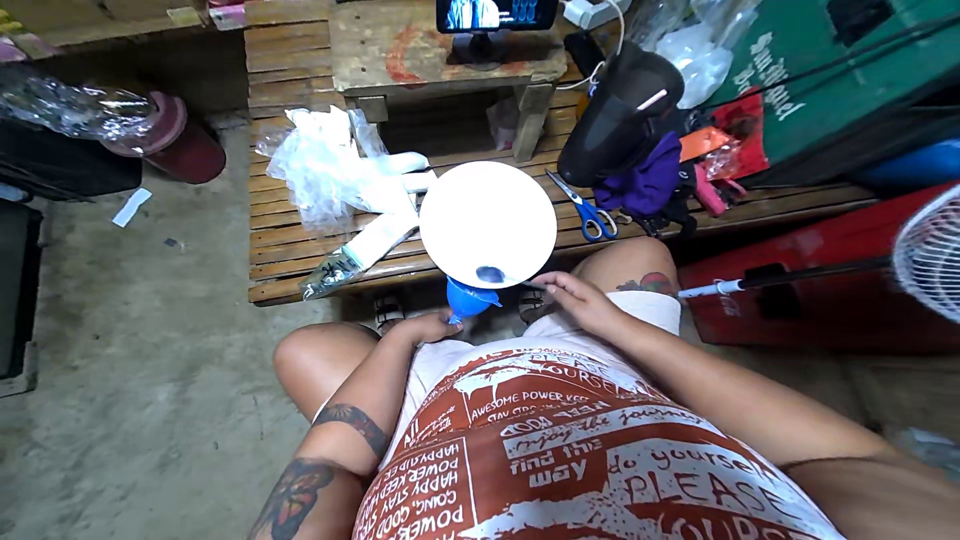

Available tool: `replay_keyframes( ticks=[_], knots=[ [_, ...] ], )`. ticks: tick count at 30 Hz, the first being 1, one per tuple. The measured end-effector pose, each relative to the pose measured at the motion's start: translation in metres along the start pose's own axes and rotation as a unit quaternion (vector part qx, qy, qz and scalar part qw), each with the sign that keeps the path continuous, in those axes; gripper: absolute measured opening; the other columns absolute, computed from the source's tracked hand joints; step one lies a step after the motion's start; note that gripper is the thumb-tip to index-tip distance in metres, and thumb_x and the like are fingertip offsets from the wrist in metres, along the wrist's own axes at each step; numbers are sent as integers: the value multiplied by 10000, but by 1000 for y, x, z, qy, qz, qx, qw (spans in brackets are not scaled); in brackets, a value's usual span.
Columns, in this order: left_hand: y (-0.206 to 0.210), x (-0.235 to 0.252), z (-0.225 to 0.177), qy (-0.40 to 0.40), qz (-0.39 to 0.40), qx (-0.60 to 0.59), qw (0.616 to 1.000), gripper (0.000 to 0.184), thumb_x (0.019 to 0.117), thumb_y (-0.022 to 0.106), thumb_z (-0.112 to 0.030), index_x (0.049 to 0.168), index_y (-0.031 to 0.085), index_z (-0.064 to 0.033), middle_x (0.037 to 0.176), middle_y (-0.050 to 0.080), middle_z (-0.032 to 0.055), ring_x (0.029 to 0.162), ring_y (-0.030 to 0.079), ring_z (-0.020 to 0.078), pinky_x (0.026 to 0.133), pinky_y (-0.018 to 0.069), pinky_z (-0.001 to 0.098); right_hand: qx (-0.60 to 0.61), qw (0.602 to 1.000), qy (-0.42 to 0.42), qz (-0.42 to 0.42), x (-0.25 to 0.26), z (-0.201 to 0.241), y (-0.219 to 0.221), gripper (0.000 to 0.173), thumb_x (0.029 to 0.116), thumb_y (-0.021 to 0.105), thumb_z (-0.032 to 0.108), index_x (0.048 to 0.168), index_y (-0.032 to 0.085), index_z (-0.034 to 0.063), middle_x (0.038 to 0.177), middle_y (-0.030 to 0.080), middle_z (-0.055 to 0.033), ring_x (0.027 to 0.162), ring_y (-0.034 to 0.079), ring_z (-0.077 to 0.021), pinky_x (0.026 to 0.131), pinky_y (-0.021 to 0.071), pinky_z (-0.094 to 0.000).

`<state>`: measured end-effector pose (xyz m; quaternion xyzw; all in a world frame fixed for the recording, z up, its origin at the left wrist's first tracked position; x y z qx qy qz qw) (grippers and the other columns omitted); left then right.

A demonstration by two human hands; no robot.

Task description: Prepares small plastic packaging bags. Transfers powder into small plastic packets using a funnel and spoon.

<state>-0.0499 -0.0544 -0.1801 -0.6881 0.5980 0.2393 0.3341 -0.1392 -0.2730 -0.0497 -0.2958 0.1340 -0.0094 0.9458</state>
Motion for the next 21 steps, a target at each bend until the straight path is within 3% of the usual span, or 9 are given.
replay_keyframes(
  ticks=[3,5,7,12,15,18,21],
  knots=[
    [-1,1,0,7,-3,3,1000,440,1090,496,-276,1443,488,-14,1355,584,218,1258,567,271,1100,418,467,-49,992,55,-97,3,-23,-32,377,1116,354,174,1379,573,15,1289,649,-224,1187,637,-358,1033,480,-570],
    [-1,1,0,7,-4,5,1000,440,1091,493,-278,1444,483,-15,1362,576,220,1266,560,276,1103,413,473,-59,986,91,-123,0,-31,-36,380,1119,350,192,1397,549,26,1254,649,-244,1157,641,-389,1006,484,-591],
    [-1,1,0,3,-6,8,1000,445,1090,499,-282,1445,484,-13,1377,569,227,1285,551,290,1110,405,487,-38,990,96,-93,-5,-25,-20,375,1112,364,162,1408,542,15,1282,639,-247,1178,633,-378,1019,483,-576],
    [0,2,-1,8,-1,6,1000,438,1090,500,-268,1435,480,2,1350,575,233,1253,561,290,1092,415,483,46,997,61,31,-14,1,19,366,1107,375,183,1367,591,43,1292,657,-145,1162,637,-215,1021,496,-438],
    [1,1,-1,4,2,4,1000,441,1090,499,-272,1438,474,-2,1353,573,230,1252,562,285,1090,421,476,25,997,58,-40,-1,-11,-8,380,1113,362,165,1396,564,12,1388,611,-176,1263,600,-269,1086,463,-475],
    [0,0,0,-1,-1,3,1000,444,1089,503,-274,1443,477,-9,1365,571,225,1259,561,283,1094,417,475,-43,988,89,-116,11,-32,-34,399,1121,343,186,1417,546,12,1345,619,-244,1268,592,-383,1080,439,-575],
    [-1,2,2,1,-5,-6,1000,424,1086,510,-277,1421,498,-18,1330,596,203,1226,580,254,1078,434,460,-67,992,86,-70,10,-26,-15,392,1119,347,165,1429,532,15,1372,610,-228,1263,600,-379,1079,452,-578]
  ],
)
Point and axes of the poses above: each hand's wrist, its own x-axis towards the middle knuckle, its own y-axis out of the palm, z = x × y, the point moved 9 cm from there along x, towards the middle knuckle
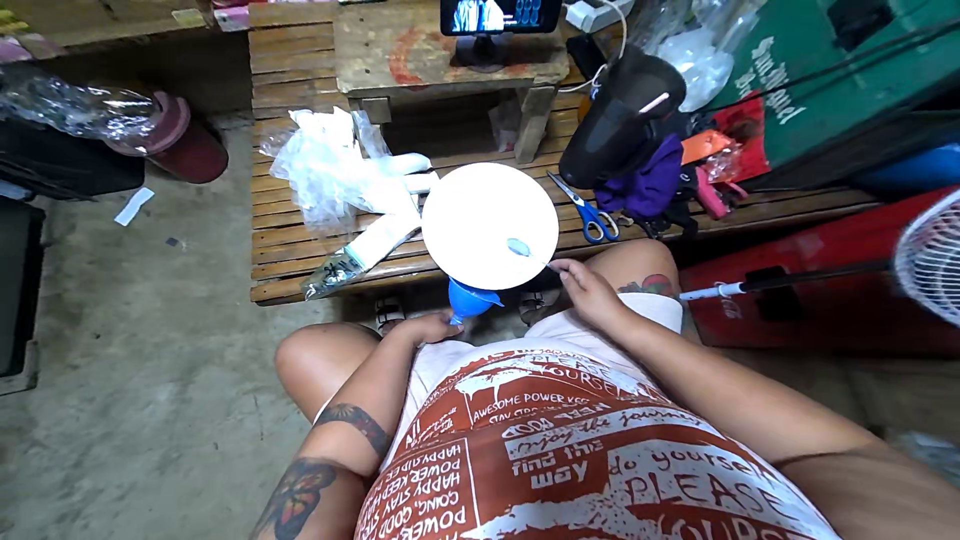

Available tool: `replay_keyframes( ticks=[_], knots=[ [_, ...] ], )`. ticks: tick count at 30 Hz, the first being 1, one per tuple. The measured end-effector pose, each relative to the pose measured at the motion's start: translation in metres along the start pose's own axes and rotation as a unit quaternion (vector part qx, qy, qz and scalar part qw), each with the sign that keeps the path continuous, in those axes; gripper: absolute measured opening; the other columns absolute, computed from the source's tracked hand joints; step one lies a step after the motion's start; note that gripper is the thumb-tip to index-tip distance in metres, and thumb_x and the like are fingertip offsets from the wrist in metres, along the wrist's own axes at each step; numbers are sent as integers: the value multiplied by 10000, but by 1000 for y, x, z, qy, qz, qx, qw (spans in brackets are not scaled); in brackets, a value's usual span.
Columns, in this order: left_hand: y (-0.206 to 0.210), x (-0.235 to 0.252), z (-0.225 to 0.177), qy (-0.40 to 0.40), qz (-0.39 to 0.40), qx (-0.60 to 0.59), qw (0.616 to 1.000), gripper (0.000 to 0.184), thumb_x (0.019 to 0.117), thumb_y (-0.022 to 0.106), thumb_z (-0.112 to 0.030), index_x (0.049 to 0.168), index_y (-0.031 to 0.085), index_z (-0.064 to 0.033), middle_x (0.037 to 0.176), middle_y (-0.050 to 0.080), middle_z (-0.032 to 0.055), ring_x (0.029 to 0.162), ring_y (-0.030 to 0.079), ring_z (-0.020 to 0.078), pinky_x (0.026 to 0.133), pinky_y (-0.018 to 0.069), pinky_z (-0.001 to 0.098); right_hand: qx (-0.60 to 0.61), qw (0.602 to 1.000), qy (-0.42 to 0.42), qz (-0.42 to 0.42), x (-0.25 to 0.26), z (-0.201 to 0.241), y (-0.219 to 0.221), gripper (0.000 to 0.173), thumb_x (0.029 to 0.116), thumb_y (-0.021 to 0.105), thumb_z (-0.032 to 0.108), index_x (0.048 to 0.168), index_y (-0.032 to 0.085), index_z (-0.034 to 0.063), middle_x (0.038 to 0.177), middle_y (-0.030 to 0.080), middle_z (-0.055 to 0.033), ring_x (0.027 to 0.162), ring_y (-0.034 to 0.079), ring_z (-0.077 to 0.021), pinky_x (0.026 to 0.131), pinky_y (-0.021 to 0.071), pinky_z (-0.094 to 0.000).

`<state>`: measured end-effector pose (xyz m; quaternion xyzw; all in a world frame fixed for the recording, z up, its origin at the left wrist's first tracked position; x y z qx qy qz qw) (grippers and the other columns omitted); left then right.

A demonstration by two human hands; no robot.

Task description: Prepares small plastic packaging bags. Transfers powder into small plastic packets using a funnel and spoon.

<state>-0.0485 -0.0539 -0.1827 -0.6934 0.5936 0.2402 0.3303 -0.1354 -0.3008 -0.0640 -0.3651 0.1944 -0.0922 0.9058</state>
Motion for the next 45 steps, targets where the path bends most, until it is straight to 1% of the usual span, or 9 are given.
replay_keyframes(
  ticks=[5,11,17,24,30,34,39,42,45],
  knots=[
    [-1,2,2,-2,-1,7,1000,438,1086,508,-275,1431,485,-6,1360,577,224,1266,560,286,1099,414,484,101,990,-51,79,-10,26,24,357,1111,367,135,1353,599,13,1354,631,-154,1239,610,-230,1077,469,-441],
    [-1,2,2,-2,3,5,1000,422,1089,500,-275,1418,497,-10,1335,586,214,1229,576,266,1078,431,462,49,998,0,-30,16,-2,-2,406,1123,344,187,1440,524,8,1366,604,-249,1292,578,-370,1099,432,-543],
    [-1,1,2,-6,0,8,1000,433,1089,502,-266,1433,488,-3,1369,571,232,1270,560,295,1101,414,486,51,985,-112,119,1,37,31,353,1106,375,118,1343,618,19,1309,659,-165,1222,630,-252,1086,473,-455],
    [-2,-1,1,-7,-3,-4,1000,424,1087,507,-257,1430,492,-9,1355,578,217,1248,567,272,1091,421,468,-14,999,-29,-43,32,10,-6,399,1122,347,189,1429,545,26,1339,622,-255,1271,594,-402,1086,439,-580],
    [-2,-1,2,1,-1,8,1000,450,1092,494,-265,1457,466,-4,1384,564,233,1284,553,295,1111,407,490,10,987,-131,91,8,34,30,348,1106,382,123,1355,601,20,1304,659,-176,1208,640,-286,1071,482,-488],
    [-2,2,6,0,-2,5,1000,457,1088,501,-274,1461,467,-12,1381,568,229,1286,553,298,1111,407,494,57,991,-118,35,17,32,13,361,1109,372,144,1348,604,6,1270,663,-208,1207,633,-305,1064,478,-500],
    [-2,-1,3,6,-1,-7,1000,446,1089,499,-254,1462,463,-13,1383,565,223,1275,558,274,1108,414,471,-78,996,-30,-1,26,14,7,392,1124,346,201,1440,523,52,1297,637,-251,1202,631,-428,1022,477,-616],
    [-3,1,7,5,-3,-1,1000,444,1087,504,-264,1446,478,-3,1373,569,228,1271,559,283,1104,415,476,-54,993,-90,48,13,25,20,353,1114,377,156,1369,590,40,1280,661,-208,1190,646,-361,1043,485,-568],
    [-2,1,5,0,-2,3,1000,436,1089,501,-264,1439,481,-6,1363,573,223,1260,562,279,1096,420,475,-4,996,-83,15,17,22,10,368,1115,376,175,1367,602,30,1300,652,-221,1230,624,-362,1073,460,-561]
  ],
)
Point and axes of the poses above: each hand's wrist, its own x-axis towards the middle knuckle, its own y-axis out of the palm, z = x × y, the point moved 9 cm from there along x, towards the middle knuckle
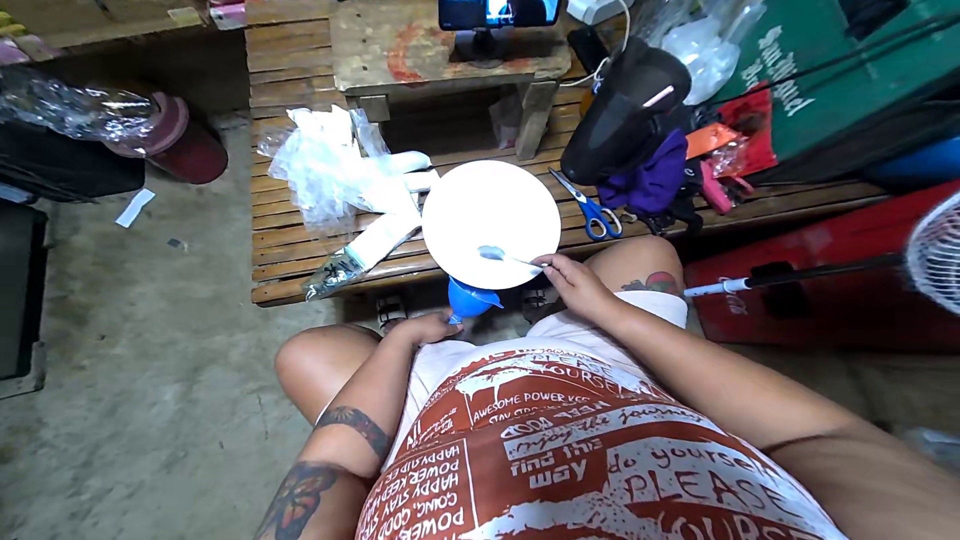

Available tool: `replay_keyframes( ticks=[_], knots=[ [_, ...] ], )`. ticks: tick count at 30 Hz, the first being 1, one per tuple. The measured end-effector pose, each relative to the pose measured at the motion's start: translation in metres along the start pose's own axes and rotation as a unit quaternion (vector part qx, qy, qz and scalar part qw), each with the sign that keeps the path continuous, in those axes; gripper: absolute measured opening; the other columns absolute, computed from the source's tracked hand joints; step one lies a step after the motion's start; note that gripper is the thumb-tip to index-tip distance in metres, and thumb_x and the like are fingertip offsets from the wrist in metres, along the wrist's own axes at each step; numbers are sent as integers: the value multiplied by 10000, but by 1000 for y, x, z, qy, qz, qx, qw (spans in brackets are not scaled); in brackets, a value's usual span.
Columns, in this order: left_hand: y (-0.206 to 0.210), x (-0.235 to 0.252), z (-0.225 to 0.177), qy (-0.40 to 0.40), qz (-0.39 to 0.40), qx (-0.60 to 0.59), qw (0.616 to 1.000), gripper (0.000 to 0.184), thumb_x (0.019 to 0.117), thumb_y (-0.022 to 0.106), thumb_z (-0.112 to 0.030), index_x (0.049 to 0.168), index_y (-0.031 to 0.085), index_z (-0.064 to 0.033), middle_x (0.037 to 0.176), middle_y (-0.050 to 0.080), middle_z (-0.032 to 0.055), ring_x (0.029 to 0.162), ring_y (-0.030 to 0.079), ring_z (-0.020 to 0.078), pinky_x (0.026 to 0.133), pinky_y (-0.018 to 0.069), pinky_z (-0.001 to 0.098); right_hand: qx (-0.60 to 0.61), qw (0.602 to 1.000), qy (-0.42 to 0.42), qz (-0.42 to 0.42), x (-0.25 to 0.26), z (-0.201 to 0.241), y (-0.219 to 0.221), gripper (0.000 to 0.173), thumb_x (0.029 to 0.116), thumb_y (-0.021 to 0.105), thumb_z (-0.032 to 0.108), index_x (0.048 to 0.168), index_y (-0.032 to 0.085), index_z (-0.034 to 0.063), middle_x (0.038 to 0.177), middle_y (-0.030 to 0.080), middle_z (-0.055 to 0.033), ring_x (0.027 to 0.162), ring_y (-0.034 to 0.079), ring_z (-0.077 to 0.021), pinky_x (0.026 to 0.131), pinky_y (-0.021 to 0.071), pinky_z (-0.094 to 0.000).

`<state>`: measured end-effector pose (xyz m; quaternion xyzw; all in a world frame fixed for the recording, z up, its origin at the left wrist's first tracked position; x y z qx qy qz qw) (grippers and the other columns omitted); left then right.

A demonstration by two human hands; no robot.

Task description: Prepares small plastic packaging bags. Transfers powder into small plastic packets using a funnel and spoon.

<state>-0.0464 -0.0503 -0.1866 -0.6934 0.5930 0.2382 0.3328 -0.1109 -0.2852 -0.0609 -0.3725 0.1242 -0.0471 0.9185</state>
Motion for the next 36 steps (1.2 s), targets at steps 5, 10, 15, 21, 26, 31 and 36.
replay_keyframes(
  ticks=[5,10,15,21,26,31,36],
  knots=[
    [0,-1,-1,-2,-1,-10,1000,439,1088,503,-265,1446,477,-11,1371,571,218,1263,562,271,1101,419,466,-39,999,35,9,2,-2,3,376,1120,362,191,1409,558,49,1274,652,-241,1189,639,-402,1027,478,-603],
    [-1,2,3,-4,-1,1,1000,438,1089,502,-270,1440,483,-9,1364,574,226,1266,560,291,1099,414,487,64,995,-55,52,-2,20,13,321,1100,396,123,1281,636,10,1149,692,-176,1040,665,-256,951,519,-453],
    [-1,2,2,0,-4,-15,1000,415,1087,501,-248,1414,498,7,1340,580,225,1226,575,274,1080,429,470,9,999,33,10,17,2,7,365,1118,363,187,1374,575,38,1167,680,-242,1108,663,-392,985,492,-591],
    [0,0,4,-15,4,3,1000,451,1102,464,-296,1448,464,-6,1361,569,233,1252,564,295,1086,423,488,72,995,-19,70,13,22,18,339,1109,385,142,1322,615,12,1197,684,-209,1138,654,-308,1019,492,-504],
    [-2,-4,3,-7,-4,-16,1000,447,1103,462,-289,1452,464,-11,1350,577,221,1239,569,277,1084,426,475,25,999,23,36,21,11,15,352,1116,372,179,1353,587,32,1118,687,-239,1056,671,-375,960,504,-572],
    [-3,-9,4,-9,-8,-24,1000,438,1106,457,-274,1457,459,-12,1355,577,210,1234,569,254,1079,429,454,87,993,-35,77,18,28,19,327,1099,395,132,1282,636,9,1106,701,-197,1047,671,-286,953,514,-492],
    [-3,-12,2,-6,-6,-35,999,413,1107,451,-269,1441,465,-27,1329,601,156,1196,582,186,1057,444,404,16,1000,26,2,38,14,13,362,1114,371,200,1366,587,56,1145,691,-227,1098,667,-376,975,500,-583]
  ],
)
Point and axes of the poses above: each hand's wrist, its own x-axis towards the middle knuckle, its own y-axis out of the palm, z = x × y, the point moved 9 cm from there along x, towards the middle knuckle
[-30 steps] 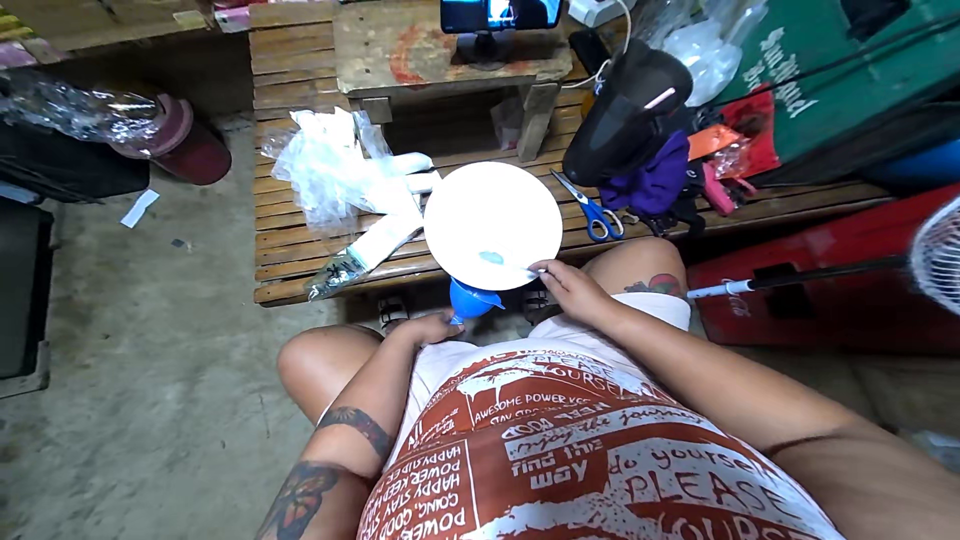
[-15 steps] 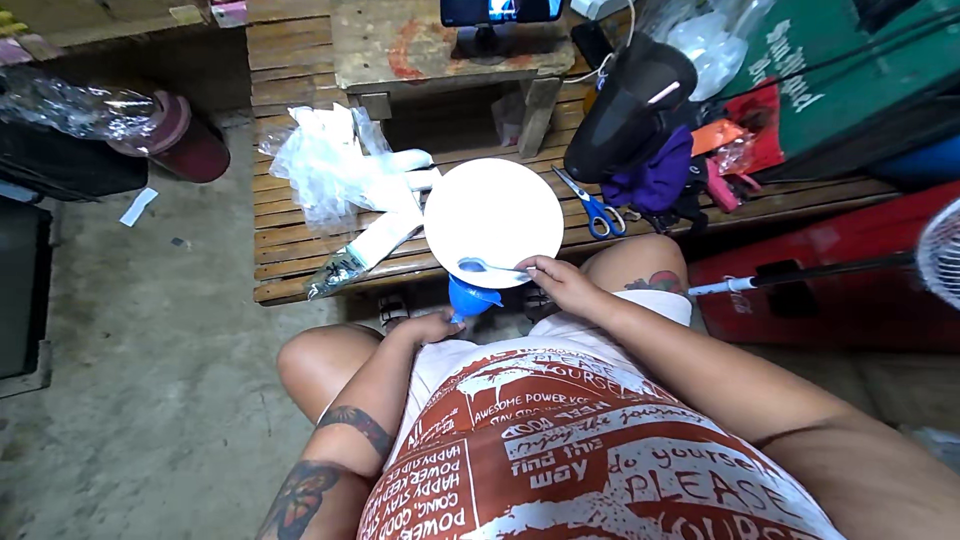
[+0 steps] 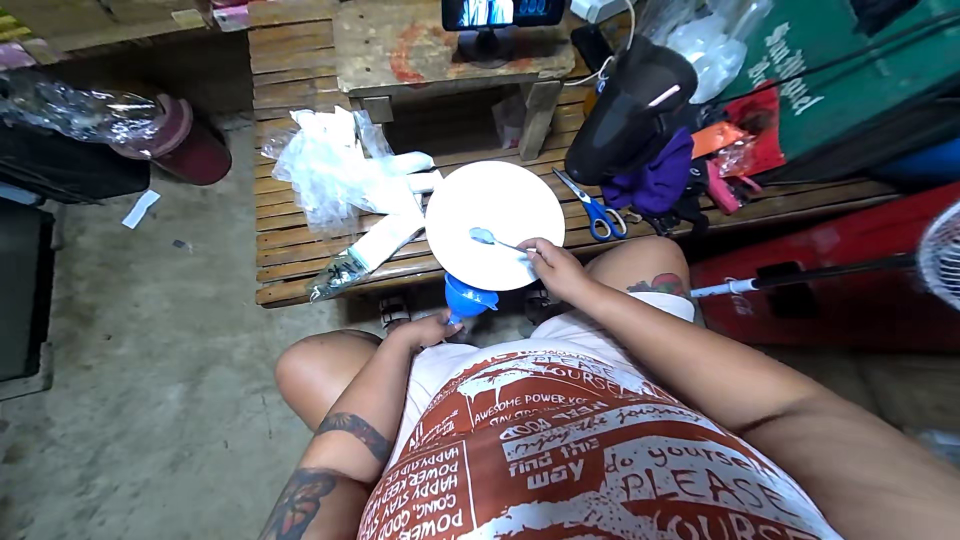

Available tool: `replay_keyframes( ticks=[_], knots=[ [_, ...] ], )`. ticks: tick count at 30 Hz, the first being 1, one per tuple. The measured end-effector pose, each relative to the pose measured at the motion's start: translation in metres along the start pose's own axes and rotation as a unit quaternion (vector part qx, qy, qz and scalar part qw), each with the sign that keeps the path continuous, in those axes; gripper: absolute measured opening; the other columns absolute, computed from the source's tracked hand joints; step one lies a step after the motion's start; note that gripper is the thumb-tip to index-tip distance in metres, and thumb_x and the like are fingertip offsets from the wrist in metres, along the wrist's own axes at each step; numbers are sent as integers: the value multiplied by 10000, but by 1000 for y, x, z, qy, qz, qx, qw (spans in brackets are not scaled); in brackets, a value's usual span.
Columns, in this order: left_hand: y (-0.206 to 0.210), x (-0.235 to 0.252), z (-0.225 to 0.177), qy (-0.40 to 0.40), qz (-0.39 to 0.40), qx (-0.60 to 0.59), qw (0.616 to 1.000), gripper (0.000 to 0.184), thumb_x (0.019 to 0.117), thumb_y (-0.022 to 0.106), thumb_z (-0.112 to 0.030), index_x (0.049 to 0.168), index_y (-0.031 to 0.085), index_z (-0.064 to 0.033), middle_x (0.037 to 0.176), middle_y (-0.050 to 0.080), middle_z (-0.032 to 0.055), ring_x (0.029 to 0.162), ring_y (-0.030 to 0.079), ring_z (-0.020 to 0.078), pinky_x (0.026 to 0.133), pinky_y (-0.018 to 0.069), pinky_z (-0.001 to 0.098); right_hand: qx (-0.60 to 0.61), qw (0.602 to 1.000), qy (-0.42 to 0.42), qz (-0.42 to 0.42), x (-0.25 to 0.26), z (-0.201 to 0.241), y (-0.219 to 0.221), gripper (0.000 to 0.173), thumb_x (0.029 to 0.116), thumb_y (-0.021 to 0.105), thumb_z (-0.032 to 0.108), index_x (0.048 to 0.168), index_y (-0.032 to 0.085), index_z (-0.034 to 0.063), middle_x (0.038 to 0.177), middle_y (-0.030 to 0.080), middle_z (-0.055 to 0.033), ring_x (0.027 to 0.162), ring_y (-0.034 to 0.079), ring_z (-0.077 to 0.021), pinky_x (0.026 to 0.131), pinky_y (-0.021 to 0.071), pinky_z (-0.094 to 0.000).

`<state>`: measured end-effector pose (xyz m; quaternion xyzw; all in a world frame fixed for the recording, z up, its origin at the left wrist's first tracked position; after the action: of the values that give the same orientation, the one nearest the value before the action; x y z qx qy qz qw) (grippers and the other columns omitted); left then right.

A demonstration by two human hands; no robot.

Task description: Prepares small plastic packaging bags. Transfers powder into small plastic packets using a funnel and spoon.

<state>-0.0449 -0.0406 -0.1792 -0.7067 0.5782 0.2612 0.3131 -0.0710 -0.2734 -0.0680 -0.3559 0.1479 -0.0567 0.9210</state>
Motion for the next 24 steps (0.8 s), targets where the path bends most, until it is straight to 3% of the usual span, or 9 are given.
replay_keyframes(
  ticks=[3,5,7,8,11,14,17,21,24],
  knots=[
    [-1,-2,0,0,3,0,1000,415,1107,449,-276,1439,463,-27,1322,598,156,1185,576,188,1046,443,405,-14,998,-24,53,-2,8,7,354,1115,377,189,1364,586,49,1118,693,-228,1054,677,-376,953,509,-583],
    [-2,-1,1,0,2,-5,1000,419,1106,451,-271,1450,458,-30,1333,592,166,1196,578,201,1052,445,416,35,993,-56,97,-6,13,9,321,1104,407,168,1294,630,37,1030,699,-184,932,676,-282,870,532,-499],
    [-1,-2,1,-2,-2,-10,1000,428,1105,457,-264,1458,457,-22,1360,577,195,1233,570,243,1076,434,452,99,987,-56,112,-9,15,4,299,1099,415,156,1238,648,31,1043,688,-119,888,630,-150,821,514,-368],
    [-1,0,2,0,-4,-13,1000,429,1103,460,-262,1457,461,-21,1362,576,201,1240,570,254,1082,433,463,109,988,-52,99,-8,15,0,303,1100,408,154,1244,645,32,1074,689,-119,925,637,-147,849,518,-366],
    [0,2,1,9,-3,-12,1000,421,1102,458,-256,1452,464,-23,1342,596,181,1215,586,222,1071,445,434,45,998,-43,18,3,9,-9,342,1106,383,173,1318,613,36,1125,695,-202,1053,678,-308,947,522,-524],
    [0,1,-1,8,1,-6,1000,413,1105,449,-252,1446,462,-18,1349,586,179,1219,576,215,1071,440,421,-53,998,-26,25,3,5,-1,352,1111,383,199,1368,579,59,1085,700,-228,1030,686,-402,927,514,-620],
    [-2,0,1,7,-5,-10,1000,419,1102,459,-259,1447,466,-21,1354,583,185,1223,576,222,1073,439,432,-48,993,-46,103,-12,15,7,338,1111,390,181,1347,599,60,1065,697,-217,1005,684,-379,920,515,-606],
    [-1,-1,0,5,-1,-16,1000,428,1103,462,-250,1463,447,-19,1371,564,195,1234,568,233,1070,447,439,57,991,-65,107,-17,19,1,318,1097,403,144,1261,648,24,1090,700,-171,1018,668,-250,933,516,-477],
    [0,2,-1,16,0,-17,1000,404,1101,459,-226,1445,466,-16,1335,590,170,1195,580,193,1055,449,400,17,998,-41,47,-9,13,-3,337,1104,392,167,1328,606,32,1087,696,-220,1034,678,-348,943,512,-561]
  ],
)
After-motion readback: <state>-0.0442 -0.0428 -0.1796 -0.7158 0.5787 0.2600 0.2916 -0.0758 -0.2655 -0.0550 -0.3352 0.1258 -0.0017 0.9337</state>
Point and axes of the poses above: each hand's wrist, its own x-axis towards the middle knuckle, its own y-axis out of the palm, z = x × y, the point moved 9 cm from there along x, towards the middle knuckle
